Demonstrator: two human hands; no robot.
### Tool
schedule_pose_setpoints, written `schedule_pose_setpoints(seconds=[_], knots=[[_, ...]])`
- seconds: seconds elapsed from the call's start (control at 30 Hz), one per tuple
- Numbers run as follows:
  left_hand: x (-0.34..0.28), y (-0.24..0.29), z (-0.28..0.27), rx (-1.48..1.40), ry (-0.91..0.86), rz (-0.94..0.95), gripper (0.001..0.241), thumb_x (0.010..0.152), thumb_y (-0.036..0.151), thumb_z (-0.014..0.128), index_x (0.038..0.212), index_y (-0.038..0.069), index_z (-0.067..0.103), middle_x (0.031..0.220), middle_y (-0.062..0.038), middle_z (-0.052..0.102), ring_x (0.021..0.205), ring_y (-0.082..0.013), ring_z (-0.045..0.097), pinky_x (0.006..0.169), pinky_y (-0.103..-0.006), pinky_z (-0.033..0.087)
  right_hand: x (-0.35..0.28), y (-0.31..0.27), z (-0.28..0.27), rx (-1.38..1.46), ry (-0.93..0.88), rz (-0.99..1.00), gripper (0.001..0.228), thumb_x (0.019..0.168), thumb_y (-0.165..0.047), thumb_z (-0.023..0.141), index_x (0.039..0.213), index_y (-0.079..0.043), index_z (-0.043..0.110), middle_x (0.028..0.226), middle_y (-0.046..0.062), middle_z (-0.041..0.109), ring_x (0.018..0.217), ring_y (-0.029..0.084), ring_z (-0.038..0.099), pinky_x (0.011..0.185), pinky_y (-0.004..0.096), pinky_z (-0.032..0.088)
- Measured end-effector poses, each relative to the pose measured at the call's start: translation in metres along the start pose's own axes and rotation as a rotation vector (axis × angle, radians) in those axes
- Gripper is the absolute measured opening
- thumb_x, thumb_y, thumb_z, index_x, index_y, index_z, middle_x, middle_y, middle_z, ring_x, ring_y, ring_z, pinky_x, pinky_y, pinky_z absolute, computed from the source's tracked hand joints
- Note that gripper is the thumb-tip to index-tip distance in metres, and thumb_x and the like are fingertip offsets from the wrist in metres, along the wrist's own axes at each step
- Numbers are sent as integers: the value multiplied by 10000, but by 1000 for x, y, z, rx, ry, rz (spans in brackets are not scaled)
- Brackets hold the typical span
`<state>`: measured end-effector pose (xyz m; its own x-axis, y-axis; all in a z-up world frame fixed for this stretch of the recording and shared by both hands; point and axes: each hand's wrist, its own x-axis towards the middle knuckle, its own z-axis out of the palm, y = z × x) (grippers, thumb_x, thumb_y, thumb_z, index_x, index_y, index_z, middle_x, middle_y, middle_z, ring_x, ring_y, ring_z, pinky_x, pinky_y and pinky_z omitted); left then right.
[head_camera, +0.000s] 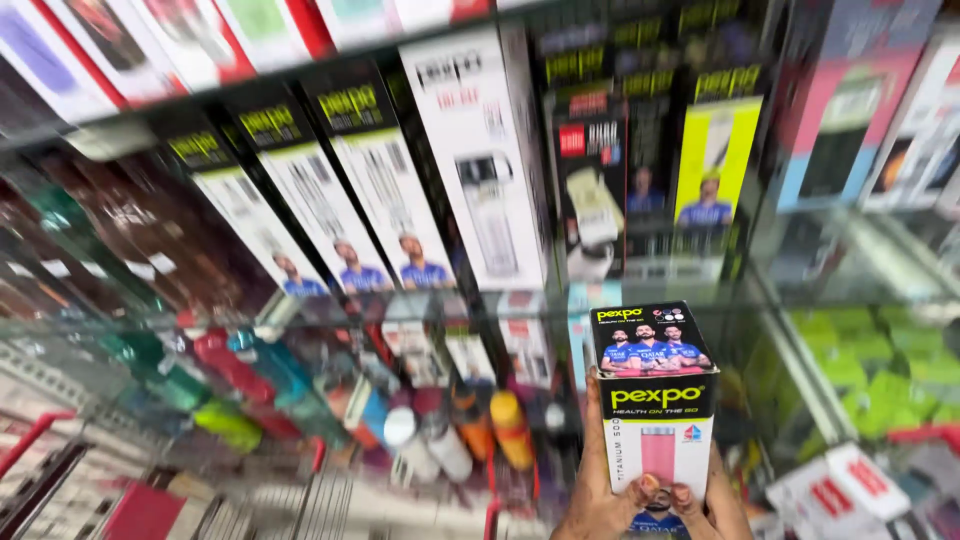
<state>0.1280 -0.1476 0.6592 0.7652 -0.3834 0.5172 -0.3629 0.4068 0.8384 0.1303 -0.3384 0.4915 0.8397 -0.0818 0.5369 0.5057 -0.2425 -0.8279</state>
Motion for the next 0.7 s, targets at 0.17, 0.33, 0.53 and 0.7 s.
schedule_pose_setpoints(seconds=[0.17,0.33,0.53,0.7], knots=[[69,0,-5,117,-78,211,1199,995,542,696,1650,67,-190,1780,-146,126,1620,-225,259,1327,-371,268,97,16,-23,-137,74,-77,964,882,-500,602,1616,-25,197,1464,167,547,1307,225,559,1067,339,397],[124,17,1,60,-126,232,989,1062,293,603,1673,61,-140,1699,-170,258,1361,-204,445,1115,-329,421,166,-80,-38,-117,121,-130,876,941,-430,545,1637,-52,170,1509,170,502,1357,225,503,1098,346,361],[187,7,1,273,-46,302,797,1061,103,583,1690,11,102,1470,-194,568,1268,-193,581,1095,-315,485,226,-133,-51,-48,134,-265,837,972,-375,541,1645,-70,150,1623,160,369,1341,222,461,1081,356,380],[214,-2,7,408,42,286,773,1007,63,591,1646,46,157,1369,-155,648,1217,-204,656,1046,-336,528,252,-138,-68,-163,107,-291,846,973,-371,518,1653,-99,95,1668,159,282,1377,231,435,1080,359,371]])
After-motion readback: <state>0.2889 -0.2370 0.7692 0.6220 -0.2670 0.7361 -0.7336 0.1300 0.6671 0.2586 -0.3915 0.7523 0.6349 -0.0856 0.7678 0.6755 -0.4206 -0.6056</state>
